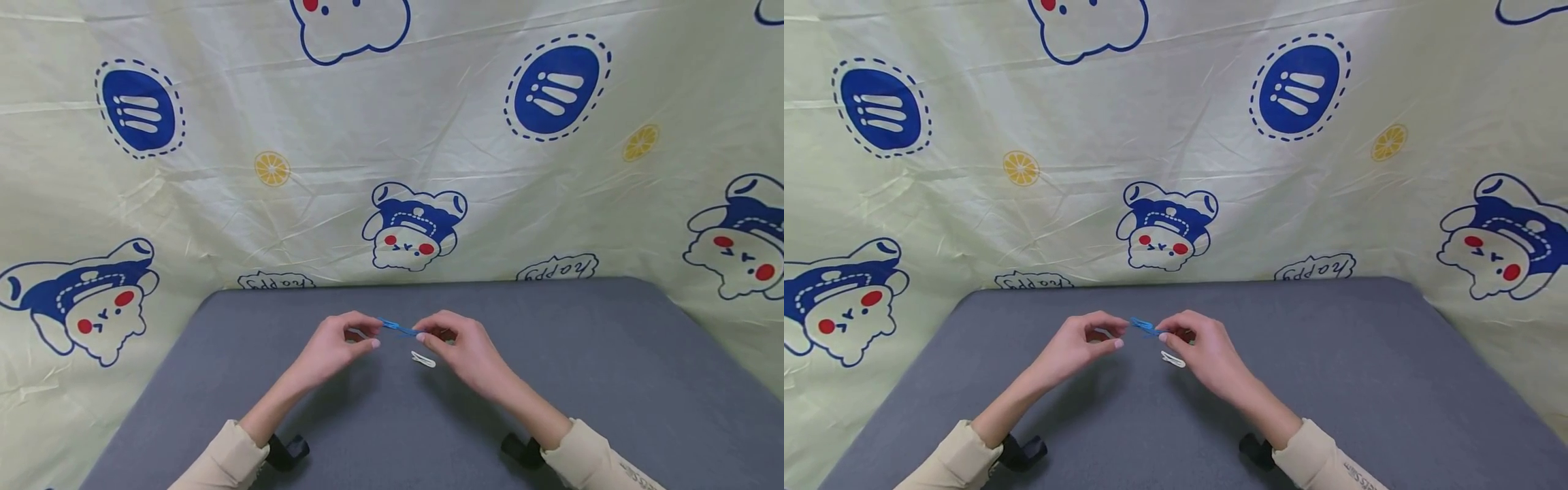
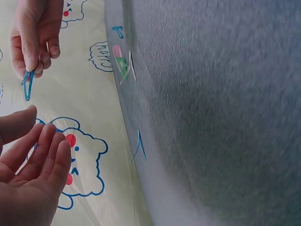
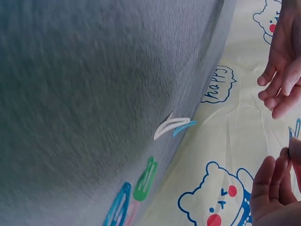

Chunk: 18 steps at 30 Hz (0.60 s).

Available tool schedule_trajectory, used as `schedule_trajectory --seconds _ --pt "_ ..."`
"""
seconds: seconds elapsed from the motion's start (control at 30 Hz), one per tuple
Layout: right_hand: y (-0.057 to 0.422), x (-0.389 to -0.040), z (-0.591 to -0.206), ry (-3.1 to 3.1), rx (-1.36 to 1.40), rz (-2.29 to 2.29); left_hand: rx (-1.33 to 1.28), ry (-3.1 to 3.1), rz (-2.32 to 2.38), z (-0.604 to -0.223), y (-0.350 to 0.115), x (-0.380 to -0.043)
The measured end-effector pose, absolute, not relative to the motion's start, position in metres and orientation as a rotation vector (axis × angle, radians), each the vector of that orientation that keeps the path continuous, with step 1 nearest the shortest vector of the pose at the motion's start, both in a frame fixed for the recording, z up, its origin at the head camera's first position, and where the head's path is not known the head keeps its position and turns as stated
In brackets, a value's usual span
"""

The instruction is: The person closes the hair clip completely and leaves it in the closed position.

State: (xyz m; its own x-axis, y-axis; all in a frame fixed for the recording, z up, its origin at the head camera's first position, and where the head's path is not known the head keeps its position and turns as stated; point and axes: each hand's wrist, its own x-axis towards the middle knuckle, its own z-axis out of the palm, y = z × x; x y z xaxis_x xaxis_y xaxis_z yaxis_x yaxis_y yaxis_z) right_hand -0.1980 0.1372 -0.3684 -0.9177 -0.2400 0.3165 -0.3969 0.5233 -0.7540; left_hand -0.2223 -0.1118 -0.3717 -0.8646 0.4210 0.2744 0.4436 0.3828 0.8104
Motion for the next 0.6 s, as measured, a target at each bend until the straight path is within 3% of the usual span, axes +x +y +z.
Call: schedule_trajectory --seconds 0.6 --pt "0.136 -0.157 -0.373 -2.412 0.506 1.502 -0.759 -2.579 -1.578 -0.367 -0.102 -0.183"
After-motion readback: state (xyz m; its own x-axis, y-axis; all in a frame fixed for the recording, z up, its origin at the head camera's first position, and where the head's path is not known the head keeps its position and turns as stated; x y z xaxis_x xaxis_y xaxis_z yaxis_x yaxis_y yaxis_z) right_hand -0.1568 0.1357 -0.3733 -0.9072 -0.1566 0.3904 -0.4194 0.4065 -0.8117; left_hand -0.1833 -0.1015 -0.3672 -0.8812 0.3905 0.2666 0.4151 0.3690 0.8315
